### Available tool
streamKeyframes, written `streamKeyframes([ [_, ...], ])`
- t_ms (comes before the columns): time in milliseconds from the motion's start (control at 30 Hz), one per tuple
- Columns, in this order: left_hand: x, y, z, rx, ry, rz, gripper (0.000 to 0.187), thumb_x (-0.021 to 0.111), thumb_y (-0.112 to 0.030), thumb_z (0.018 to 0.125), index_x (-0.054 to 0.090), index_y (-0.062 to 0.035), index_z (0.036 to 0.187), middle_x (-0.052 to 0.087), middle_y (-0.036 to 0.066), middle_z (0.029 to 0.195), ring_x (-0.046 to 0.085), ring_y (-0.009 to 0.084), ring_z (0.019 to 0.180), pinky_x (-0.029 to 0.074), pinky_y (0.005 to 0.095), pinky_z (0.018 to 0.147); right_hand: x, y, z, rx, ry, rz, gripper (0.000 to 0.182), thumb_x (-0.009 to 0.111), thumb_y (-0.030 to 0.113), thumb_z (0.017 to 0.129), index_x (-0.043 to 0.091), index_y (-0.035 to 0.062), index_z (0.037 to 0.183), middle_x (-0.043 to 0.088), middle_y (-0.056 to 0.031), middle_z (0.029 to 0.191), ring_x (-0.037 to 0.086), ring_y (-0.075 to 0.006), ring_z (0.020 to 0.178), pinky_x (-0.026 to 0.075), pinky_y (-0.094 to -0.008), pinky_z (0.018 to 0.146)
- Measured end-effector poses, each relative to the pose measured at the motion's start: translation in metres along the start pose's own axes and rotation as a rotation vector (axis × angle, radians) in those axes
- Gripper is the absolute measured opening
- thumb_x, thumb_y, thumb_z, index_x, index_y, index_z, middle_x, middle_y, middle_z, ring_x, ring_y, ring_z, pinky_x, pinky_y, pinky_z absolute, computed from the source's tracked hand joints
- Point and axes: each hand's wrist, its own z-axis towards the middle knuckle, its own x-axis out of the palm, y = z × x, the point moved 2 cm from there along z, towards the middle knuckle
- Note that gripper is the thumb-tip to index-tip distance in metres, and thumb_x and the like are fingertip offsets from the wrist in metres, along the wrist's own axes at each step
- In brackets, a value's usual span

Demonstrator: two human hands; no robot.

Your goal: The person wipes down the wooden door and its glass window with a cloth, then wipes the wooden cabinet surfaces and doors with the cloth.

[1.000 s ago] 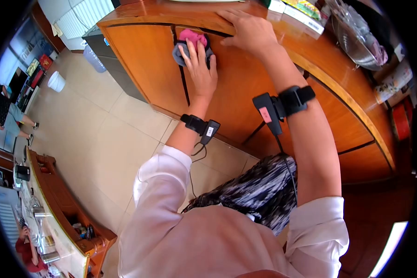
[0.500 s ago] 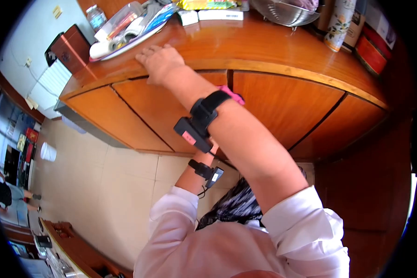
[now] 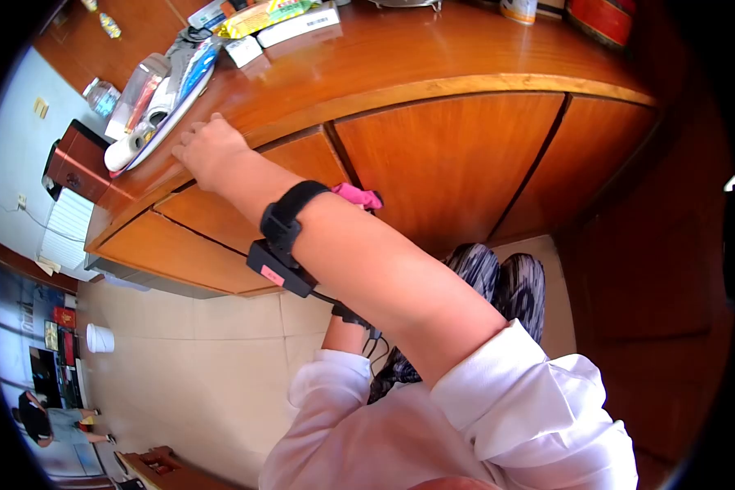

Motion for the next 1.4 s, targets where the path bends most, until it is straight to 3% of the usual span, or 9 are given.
streamKeyframes([
  [267,-0.055,0.015,0.056,-0.056,0.192,1.102,0.053,0.060,-0.033,0.090,0.050,-0.0081,0.136,0.019,0.015,0.157,0.016,0.0389,0.144,0.023,0.0557,0.112,0.011,0.007,0.013,-0.009,0.002,0.024,0.032,0.055,0.021,0.090,0.065,0.0140,0.119,0.063,-0.0057,0.122,0.057,-0.0245,0.116,0.038,-0.0520,0.100],
  [333,-0.052,0.042,0.080,-0.111,-0.264,0.715,0.053,0.059,-0.039,0.089,0.055,-0.0083,0.132,0.022,0.017,0.155,0.015,0.0466,0.141,0.016,0.0647,0.109,0.009,0.004,0.011,-0.012,-0.002,0.035,0.033,0.056,0.022,0.090,0.065,0.0135,0.121,0.062,-0.0066,0.125,0.055,-0.0260,0.119,0.037,-0.0542,0.100],
  [567,-0.053,0.027,0.078,-0.069,-0.207,0.782,0.055,0.061,-0.041,0.088,0.055,-0.0050,0.129,0.027,0.023,0.151,0.019,0.0532,0.137,0.018,0.0653,0.109,-0.007,0.005,-0.007,-0.075,0.048,0.023,0.039,0.056,0.026,0.090,0.063,0.0116,0.125,0.056,-0.0095,0.134,0.048,-0.0314,0.127,0.034,-0.0621,0.101],
  [900,-0.044,0.016,0.073,-0.015,-0.269,0.724,0.071,0.063,-0.042,0.088,0.036,-0.0098,0.145,0.021,0.024,0.153,0.013,0.0518,0.140,0.015,0.0645,0.110,-0.028,-0.004,-0.031,-0.028,-0.025,0.037,0.026,0.055,0.022,0.090,0.071,0.0161,0.109,0.070,-0.0030,0.110,0.064,-0.0213,0.105,0.044,-0.0492,0.091],
  [1000,-0.036,0.018,0.075,-0.226,-0.272,-0.686,0.056,0.040,-0.032,0.100,0.018,-0.0240,0.151,0.014,0.004,0.158,0.024,0.0271,0.141,0.024,0.0505,0.111,-0.021,-0.003,-0.025,-0.005,-0.089,0.001,0.022,0.057,0.020,0.087,0.073,0.0158,0.102,0.071,-0.0035,0.105,0.066,-0.0201,0.101,0.049,-0.0375,0.081],
  [1067,-0.049,0.016,0.066,-0.135,-0.122,-1.465,0.050,0.022,-0.046,0.101,0.014,-0.0421,0.150,0.011,-0.007,0.160,0.022,0.0179,0.144,0.014,0.0568,0.114,-0.014,-0.006,-0.013,-0.007,-0.015,0.048,0.026,0.055,0.021,0.089,0.070,0.0116,0.108,0.068,-0.0085,0.111,0.064,-0.0235,0.106,0.049,-0.0392,0.086],
  [1133,-0.051,0.029,0.060,-0.044,0.055,-1.263,0.054,0.031,-0.039,0.102,0.016,-0.0238,0.152,0.016,0.002,0.159,0.027,0.0188,0.142,0.019,0.0455,0.116,0.006,-0.013,0.001,-0.002,-0.059,0.040,0.021,0.061,0.024,0.084,0.074,0.0137,0.097,0.072,-0.0084,0.101,0.068,-0.0229,0.098,0.053,-0.0388,0.080],
  [1200,-0.042,0.063,0.047,0.042,0.018,-0.350,0.051,0.044,-0.036,0.097,0.035,-0.0135,0.142,0.035,0.009,0.148,0.036,0.0241,0.136,0.026,0.0462,0.112,-0.013,-0.015,-0.010,-0.002,0.024,0.054,0.031,0.070,0.029,0.076,0.072,0.0123,0.102,0.070,-0.0111,0.105,0.067,-0.0240,0.101,0.053,-0.0380,0.083],
  [1400,-0.056,0.128,-0.001,0.150,0.112,0.430,0.043,0.058,-0.035,0.088,0.054,-0.0278,0.130,0.041,-0.001,0.145,0.025,0.0292,0.140,0.025,0.0659,0.101,-0.033,-0.024,-0.028,-0.101,-0.042,0.063,0.059,0.077,0.034,0.067,0.061,0.0188,0.122,0.067,-0.0110,0.113,0.063,-0.0276,0.105,0.051,-0.0401,0.087],
])
